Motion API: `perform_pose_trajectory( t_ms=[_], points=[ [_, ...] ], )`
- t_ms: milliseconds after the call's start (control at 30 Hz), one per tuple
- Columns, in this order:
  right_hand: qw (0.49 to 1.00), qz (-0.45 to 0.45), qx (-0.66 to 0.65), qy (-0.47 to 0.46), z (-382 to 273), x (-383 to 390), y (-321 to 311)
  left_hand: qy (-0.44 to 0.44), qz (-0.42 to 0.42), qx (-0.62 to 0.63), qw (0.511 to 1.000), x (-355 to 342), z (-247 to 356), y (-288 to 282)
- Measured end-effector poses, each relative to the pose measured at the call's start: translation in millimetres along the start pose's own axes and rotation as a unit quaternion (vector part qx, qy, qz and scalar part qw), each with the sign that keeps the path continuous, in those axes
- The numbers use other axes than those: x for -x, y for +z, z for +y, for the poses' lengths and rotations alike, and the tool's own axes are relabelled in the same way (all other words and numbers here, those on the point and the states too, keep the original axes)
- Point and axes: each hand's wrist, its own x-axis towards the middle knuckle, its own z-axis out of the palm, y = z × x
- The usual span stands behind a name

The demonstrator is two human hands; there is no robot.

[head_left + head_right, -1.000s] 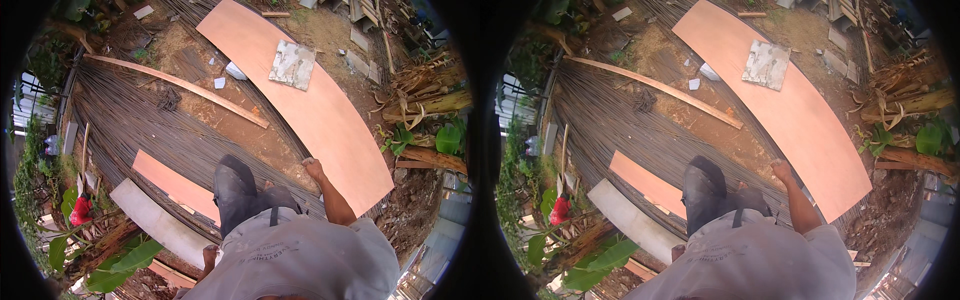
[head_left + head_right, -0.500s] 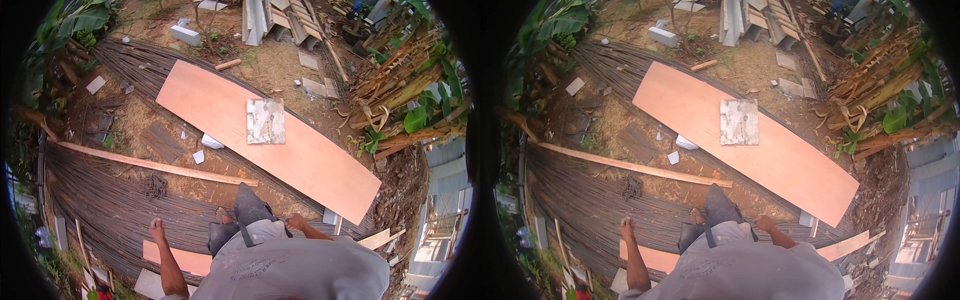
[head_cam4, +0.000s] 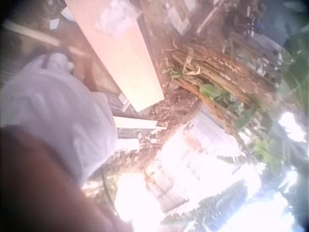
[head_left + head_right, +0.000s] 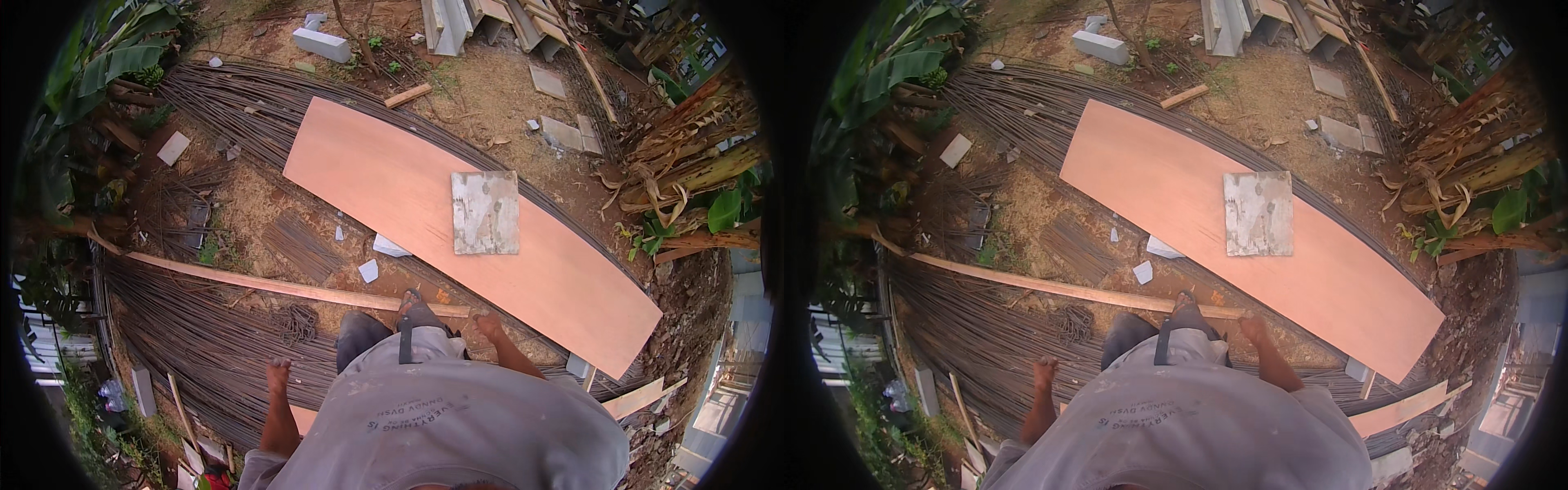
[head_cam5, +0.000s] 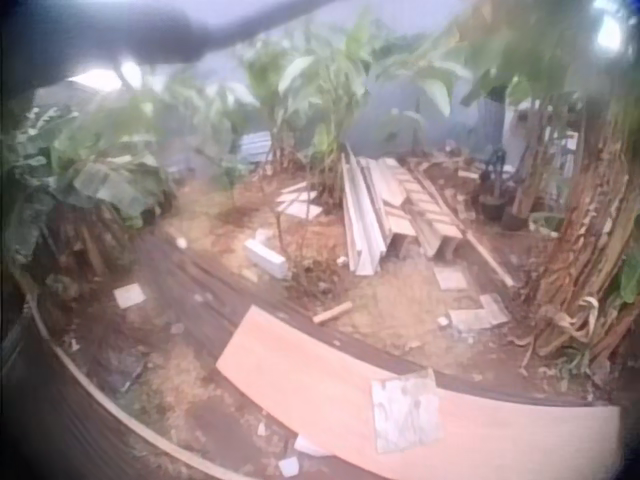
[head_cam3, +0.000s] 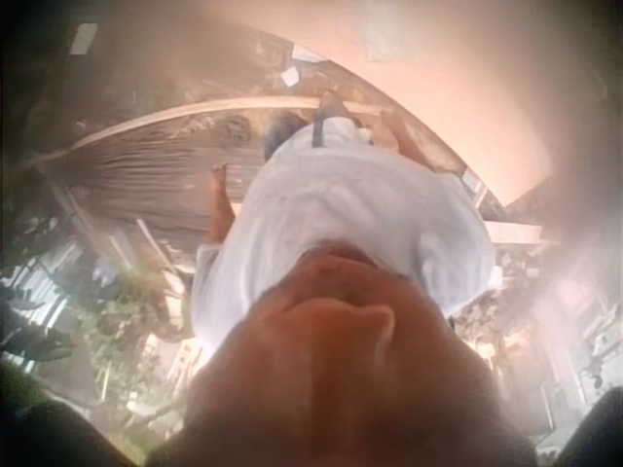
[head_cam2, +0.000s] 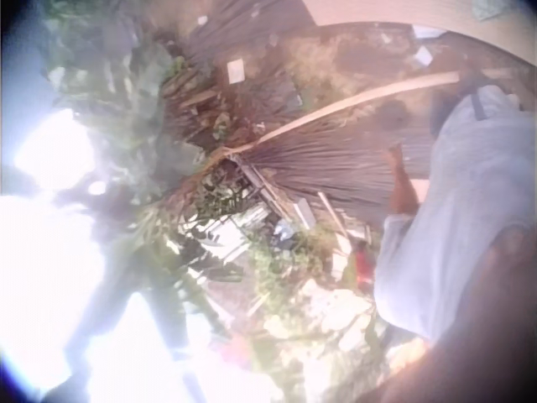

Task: The person walks across a construction site, picks up a hand saw, and cuts a wooden plank resting on rebar. The person then places the cut piece aside.

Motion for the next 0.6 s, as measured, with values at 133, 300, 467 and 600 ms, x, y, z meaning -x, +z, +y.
perform_pose_trajectory(
  t_ms=[133, 300, 467, 600],
  points=[
    [0.991, -0.035, -0.116, -0.060, -143.8, 11.7, -8.3, -0.126, 0.044, -0.074, 0.988, -9.5, -64.9, -28.9],
    [0.980, 0.012, -0.194, -0.027, -234.7, 11.5, -28.8, -0.155, -0.044, -0.003, 0.987, -56.5, 40.4, -17.0],
    [0.974, 0.097, -0.207, -0.007, -234.9, -33.4, -6.6, 0.098, -0.104, -0.313, 0.939, -255.9, 50.8, -40.6],
    [0.943, 0.071, -0.229, 0.232, -185.4, -29.4, 54.7, 0.028, -0.070, -0.071, 0.995, -413.9, 170.0, -59.1]
  ],
)
